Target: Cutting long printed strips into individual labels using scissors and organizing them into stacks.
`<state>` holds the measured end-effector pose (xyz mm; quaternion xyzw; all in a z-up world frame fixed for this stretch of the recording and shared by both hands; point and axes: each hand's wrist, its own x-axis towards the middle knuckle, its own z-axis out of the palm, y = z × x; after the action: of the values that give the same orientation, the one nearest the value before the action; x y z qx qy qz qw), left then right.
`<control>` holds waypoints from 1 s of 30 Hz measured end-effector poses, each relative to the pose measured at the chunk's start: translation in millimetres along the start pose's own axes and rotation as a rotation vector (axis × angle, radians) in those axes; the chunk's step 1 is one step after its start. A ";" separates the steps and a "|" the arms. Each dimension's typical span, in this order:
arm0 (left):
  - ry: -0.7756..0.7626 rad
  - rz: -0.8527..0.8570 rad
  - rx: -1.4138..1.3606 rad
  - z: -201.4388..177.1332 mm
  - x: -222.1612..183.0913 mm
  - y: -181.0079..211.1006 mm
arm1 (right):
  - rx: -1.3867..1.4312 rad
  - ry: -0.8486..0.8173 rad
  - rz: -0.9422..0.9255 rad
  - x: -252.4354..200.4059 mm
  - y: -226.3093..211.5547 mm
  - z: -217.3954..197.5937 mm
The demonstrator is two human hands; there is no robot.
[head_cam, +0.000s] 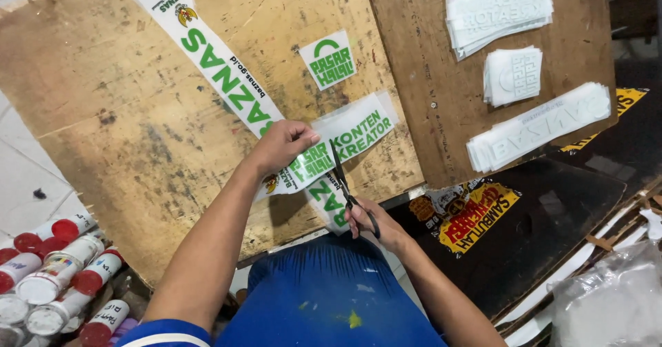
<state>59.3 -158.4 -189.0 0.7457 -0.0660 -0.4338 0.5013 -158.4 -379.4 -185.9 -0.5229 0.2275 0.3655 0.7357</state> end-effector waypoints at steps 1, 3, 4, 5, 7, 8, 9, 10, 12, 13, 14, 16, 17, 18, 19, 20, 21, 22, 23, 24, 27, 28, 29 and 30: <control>-0.001 -0.005 0.001 -0.6 0.0 1.3 | 0.000 0.003 0.000 -0.3 -1.6 0.3; -0.003 -0.002 -0.009 -1.5 -0.6 6.0 | 0.000 0.014 0.002 -1.1 -6.8 2.4; -0.005 0.001 -0.018 -1.9 -1.1 8.3 | 0.000 0.024 0.004 -1.6 -9.2 3.5; -0.007 0.001 -0.017 -1.0 -0.3 6.3 | 0.002 0.025 0.004 -1.7 -10.2 4.1; -0.006 0.002 -0.034 0.9 0.9 1.9 | 0.001 0.048 0.012 -2.0 -12.1 5.4; -0.008 0.000 -0.034 0.7 1.3 0.1 | 0.003 0.049 0.014 -3.7 -16.3 8.2; -0.008 0.000 -0.030 0.5 2.0 -1.4 | 0.000 0.072 0.004 -5.4 -20.8 10.8; -0.008 -0.001 -0.027 0.2 2.7 -3.0 | -0.003 0.096 -0.005 -7.0 -25.2 13.4; -0.008 0.001 -0.032 -1.0 -0.8 2.6 | -0.051 0.093 -0.024 -3.5 -21.5 7.8; -0.007 0.004 -0.037 -1.8 -2.9 5.3 | -0.101 0.088 -0.045 -1.7 -19.5 5.4; -0.008 0.001 -0.037 -2.5 -2.9 5.9 | -0.099 0.088 -0.044 -2.2 -21.5 7.7; -0.020 -0.005 -0.063 -2.6 -1.8 7.6 | -0.109 0.129 -0.064 -4.2 -25.4 11.7; -0.021 -0.006 -0.062 -2.3 -0.4 5.5 | -0.108 0.129 -0.064 -3.1 -23.0 10.5; -0.020 -0.006 -0.068 -2.1 0.9 3.4 | -0.107 0.140 -0.078 -2.0 -20.6 9.4; -0.020 -0.007 -0.074 -1.3 2.0 0.9 | -0.106 0.152 -0.090 -1.5 -17.7 8.3; -0.022 -0.009 -0.075 -0.9 4.1 -2.8 | -0.105 0.153 -0.088 -1.9 -19.3 9.4; -0.021 -0.009 -0.069 -0.6 6.0 -6.5 | -0.123 0.172 -0.090 -2.1 -21.0 10.3; -0.020 -0.009 -0.062 -0.3 7.7 -10.2 | -0.142 0.191 -0.092 -2.5 -22.8 11.3; -0.020 -0.010 -0.062 -1.1 6.8 -9.4 | -0.141 0.190 -0.091 -1.3 -20.9 10.8; -0.020 -0.012 -0.069 -1.9 5.8 -8.6 | -0.148 0.197 -0.098 -0.3 -19.0 10.4; -0.028 -0.018 -0.062 -3.6 3.0 2.6 | -0.151 0.214 -0.104 -0.2 -22.1 12.8; -0.034 -0.024 -0.049 -4.2 1.6 7.6 | -0.149 0.221 -0.102 -0.6 -24.4 14.6; -0.034 -0.024 -0.049 -4.0 2.9 4.3 | -0.149 0.220 -0.102 0.3 -22.1 13.6; -0.039 -0.027 -0.041 -3.8 4.3 1.0 | -0.146 0.225 -0.101 1.2 -19.9 12.7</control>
<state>64.9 -158.5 -190.2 0.7273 -0.0570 -0.4563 0.5094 -142.9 -370.8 -170.3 -0.6235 0.2547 0.2826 0.6830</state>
